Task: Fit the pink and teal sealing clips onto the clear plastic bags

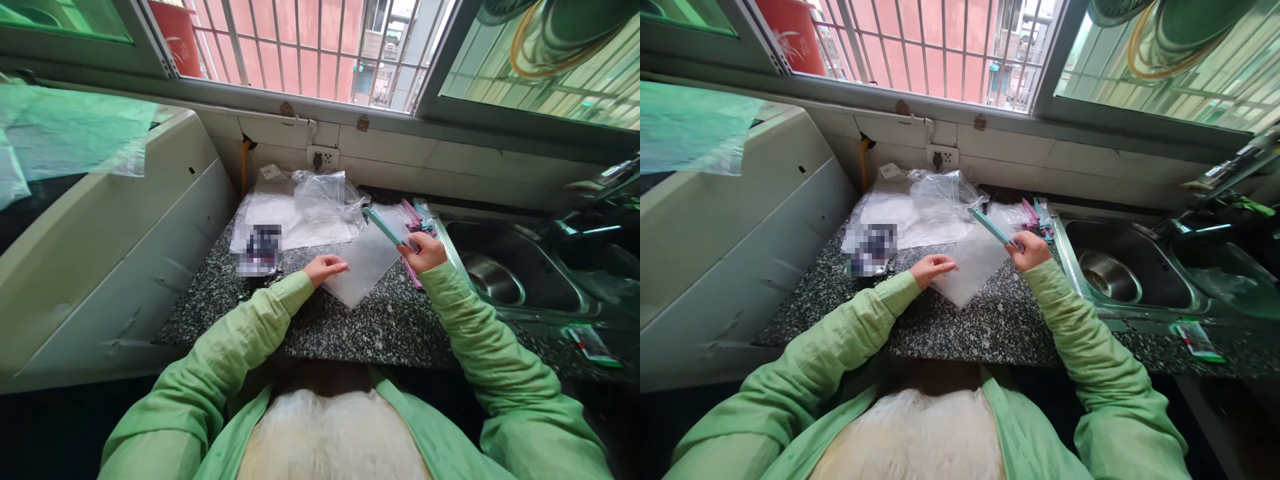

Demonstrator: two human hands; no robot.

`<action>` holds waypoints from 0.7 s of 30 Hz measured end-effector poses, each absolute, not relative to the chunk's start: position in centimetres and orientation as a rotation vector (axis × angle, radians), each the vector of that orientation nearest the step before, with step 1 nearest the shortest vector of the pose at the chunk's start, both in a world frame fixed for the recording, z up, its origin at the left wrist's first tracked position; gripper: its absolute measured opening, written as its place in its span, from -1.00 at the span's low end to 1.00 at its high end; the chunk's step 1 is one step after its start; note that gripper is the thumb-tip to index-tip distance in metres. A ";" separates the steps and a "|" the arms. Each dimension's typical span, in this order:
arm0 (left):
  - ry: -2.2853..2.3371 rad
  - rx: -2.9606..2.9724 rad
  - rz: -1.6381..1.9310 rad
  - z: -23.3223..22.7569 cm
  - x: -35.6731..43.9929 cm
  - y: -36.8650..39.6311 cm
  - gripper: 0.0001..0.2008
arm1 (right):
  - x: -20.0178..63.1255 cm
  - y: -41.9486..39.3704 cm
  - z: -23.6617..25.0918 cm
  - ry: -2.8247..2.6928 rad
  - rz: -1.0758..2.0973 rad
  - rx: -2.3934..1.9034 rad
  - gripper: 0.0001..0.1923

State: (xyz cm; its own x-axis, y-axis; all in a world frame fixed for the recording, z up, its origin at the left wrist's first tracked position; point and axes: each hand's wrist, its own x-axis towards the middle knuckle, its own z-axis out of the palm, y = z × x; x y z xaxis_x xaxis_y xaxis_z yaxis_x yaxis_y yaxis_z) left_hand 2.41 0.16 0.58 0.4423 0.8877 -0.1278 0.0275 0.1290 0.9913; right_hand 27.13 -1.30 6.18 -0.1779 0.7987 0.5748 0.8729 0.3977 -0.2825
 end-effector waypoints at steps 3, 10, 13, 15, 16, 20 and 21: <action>0.878 1.129 0.812 0.7 3.5 0.1 -0.56 | 28.1 -0.8 7.1 -1.923 -0.168 -1.480 -0.80; 0.686 0.941 0.931 0.9 6.2 1.1 -0.54 | 30.0 0.7 9.6 -1.739 -0.178 -1.612 -0.83; 0.719 0.956 0.958 1.1 7.5 1.9 -0.58 | 31.0 1.6 10.4 -1.677 -0.169 -1.643 -0.82; 0.757 0.984 0.982 1.4 8.5 2.7 -0.63 | 31.8 2.4 10.7 -1.645 -0.166 -1.663 -0.82; 0.776 0.999 0.991 1.6 9.0 3.2 -0.65 | 32.2 2.9 10.9 -1.629 -0.162 -1.671 -0.82; 0.861 1.055 1.007 2.7 11.3 5.5 -0.79 | 33.8 5.0 11.0 -1.569 -0.140 -1.674 -0.81; 0.899 1.080 1.007 2.9 11.9 6.2 -0.83 | 34.3 5.6 10.9 -1.556 -0.137 -1.673 -0.81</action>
State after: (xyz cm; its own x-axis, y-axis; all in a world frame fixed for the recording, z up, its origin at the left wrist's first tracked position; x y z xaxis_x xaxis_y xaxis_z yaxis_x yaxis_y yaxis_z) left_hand 11.91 6.15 2.87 0.2944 0.9512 -0.0926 -0.1995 0.1560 0.9674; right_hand 34.27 5.62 10.94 0.2283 0.7786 0.5845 0.8688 0.1080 -0.4832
